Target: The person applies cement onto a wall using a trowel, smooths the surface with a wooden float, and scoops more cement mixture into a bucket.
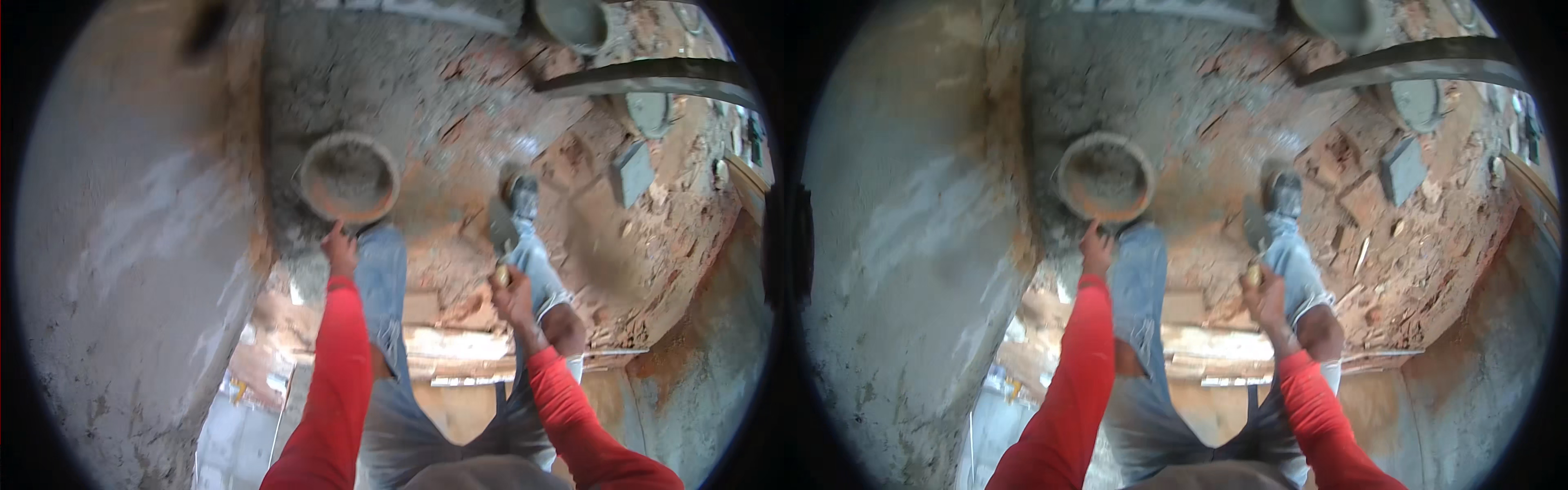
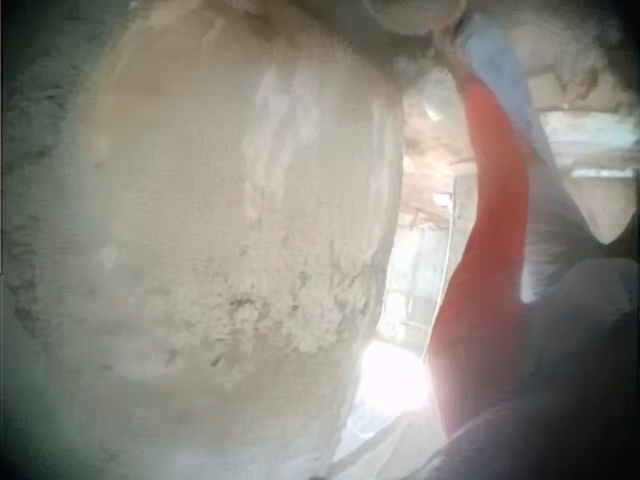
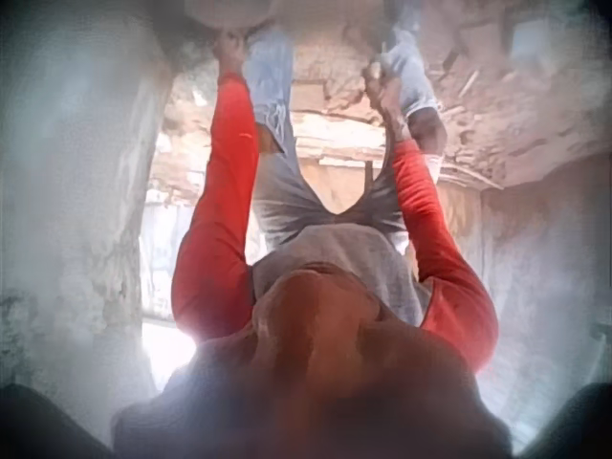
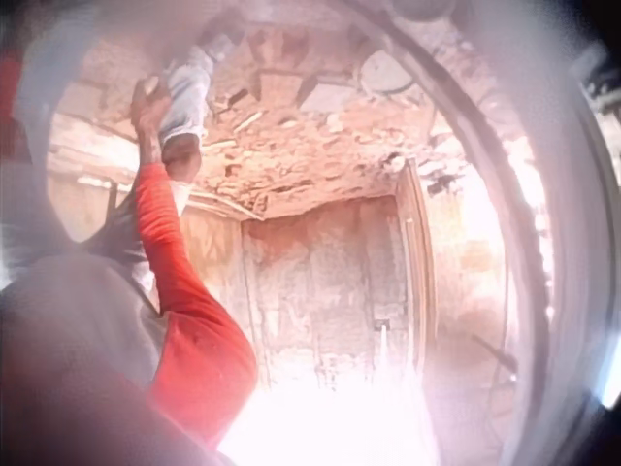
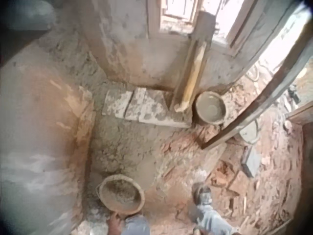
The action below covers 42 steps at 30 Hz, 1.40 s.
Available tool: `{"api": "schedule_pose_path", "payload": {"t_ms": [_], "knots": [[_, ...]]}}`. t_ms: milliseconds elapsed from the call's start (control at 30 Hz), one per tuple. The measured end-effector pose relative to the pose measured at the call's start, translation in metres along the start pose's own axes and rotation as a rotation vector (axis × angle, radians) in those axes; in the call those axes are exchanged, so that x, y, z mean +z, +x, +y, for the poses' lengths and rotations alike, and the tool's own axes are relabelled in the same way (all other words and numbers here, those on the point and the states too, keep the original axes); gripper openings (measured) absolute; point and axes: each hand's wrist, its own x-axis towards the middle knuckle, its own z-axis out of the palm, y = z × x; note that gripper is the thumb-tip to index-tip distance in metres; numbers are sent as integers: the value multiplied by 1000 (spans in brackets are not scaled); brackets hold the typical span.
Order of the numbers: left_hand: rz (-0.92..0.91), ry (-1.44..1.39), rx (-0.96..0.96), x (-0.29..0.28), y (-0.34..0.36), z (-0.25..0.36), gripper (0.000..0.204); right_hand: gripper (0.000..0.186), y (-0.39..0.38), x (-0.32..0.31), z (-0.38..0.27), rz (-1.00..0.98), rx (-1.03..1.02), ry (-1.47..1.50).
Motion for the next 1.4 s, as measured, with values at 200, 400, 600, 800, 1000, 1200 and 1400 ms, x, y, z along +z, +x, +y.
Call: {"api": "schedule_pose_path", "payload": {"t_ms": [200, 400, 600, 800, 1000, 1200, 1400], "knots": [[-181, 28, -110, 26, -15, 34, 31, 14, 8, -39, -45, 9, 184, 130], [-124, 60, 203, 134, -105, 80, 41, 16, 14, -50, -26, 29, 25, 92], [-5, 245, 348, 142, -217, 113, 20, 35, 17, -111, -131, -176, -384, -476], [-236, 515, 506, 118, -408, 114, 15, 23, 64, -134, -177, -72, -808, -859], [-182, 508, 560, 112, -509, 150, 7, 24, -16, -179, -249, -400, -915, -900], [-415, 403, 742, 125, -499, 136, 15, 33, -1, -163, -233, -339, -434, -615], [-393, 365, 530, 123, -436, 194, 16, 32, -12, -88, -251, -434, -420, -77]]}}
